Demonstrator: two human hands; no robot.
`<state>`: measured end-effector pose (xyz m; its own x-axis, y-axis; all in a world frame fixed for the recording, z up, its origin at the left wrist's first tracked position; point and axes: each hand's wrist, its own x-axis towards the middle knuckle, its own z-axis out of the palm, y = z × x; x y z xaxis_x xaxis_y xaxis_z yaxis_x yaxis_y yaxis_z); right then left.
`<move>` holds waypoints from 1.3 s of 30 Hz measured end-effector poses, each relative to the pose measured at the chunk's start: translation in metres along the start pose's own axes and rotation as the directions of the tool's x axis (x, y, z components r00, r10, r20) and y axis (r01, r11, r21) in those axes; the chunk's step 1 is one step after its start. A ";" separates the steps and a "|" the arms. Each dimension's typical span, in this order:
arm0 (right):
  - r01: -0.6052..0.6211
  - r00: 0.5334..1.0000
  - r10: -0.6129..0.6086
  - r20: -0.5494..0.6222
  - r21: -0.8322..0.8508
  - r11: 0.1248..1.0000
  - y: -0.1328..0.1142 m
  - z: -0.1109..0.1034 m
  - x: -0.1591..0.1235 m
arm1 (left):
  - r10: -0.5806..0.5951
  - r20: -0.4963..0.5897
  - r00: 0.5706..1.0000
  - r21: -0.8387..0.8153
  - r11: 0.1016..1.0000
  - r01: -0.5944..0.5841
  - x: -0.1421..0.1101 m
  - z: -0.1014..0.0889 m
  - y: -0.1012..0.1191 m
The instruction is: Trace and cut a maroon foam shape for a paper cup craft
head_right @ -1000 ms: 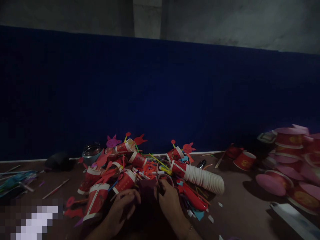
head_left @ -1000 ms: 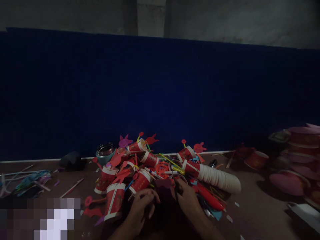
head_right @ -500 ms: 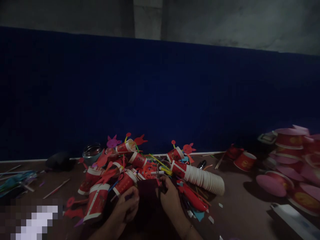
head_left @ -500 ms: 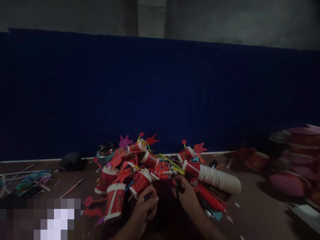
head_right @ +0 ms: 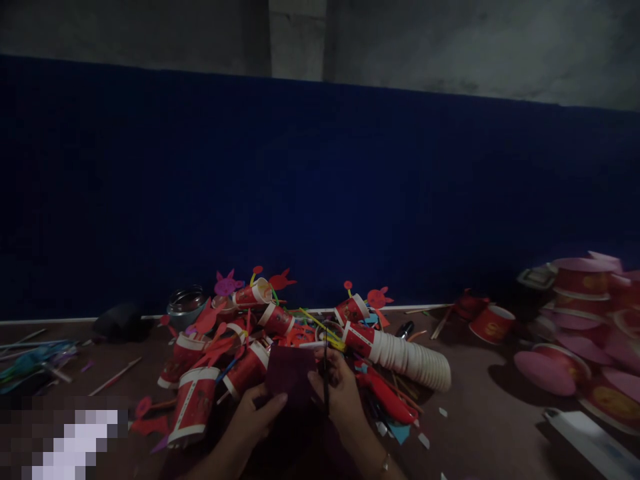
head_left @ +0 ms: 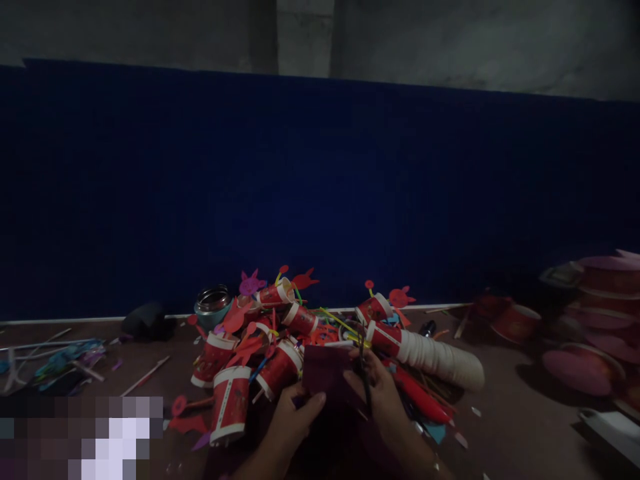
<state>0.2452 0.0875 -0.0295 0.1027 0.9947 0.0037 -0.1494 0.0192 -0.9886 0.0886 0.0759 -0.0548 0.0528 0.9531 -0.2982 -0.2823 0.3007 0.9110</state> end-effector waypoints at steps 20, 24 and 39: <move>0.109 0.923 -0.021 0.385 -0.209 0.972 0.000 0.019 -0.021 | 0.014 -0.237 0.971 -0.344 0.934 -0.097 -0.011 0.006 0.030; 0.060 0.918 0.021 0.397 -0.191 0.980 0.003 0.021 -0.023 | -0.018 -0.180 0.984 -0.277 0.960 -0.033 -0.013 0.007 0.026; -0.049 0.947 0.066 0.314 -0.059 0.997 0.005 0.018 -0.020 | -0.052 -0.186 0.981 -0.232 0.973 0.008 -0.013 0.004 0.020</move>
<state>0.2248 0.0693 -0.0314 -0.2214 0.9751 -0.0139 -0.0960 -0.0360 -0.9947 0.0867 0.0697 -0.0319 -0.1120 0.9127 -0.3929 -0.4962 0.2913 0.8179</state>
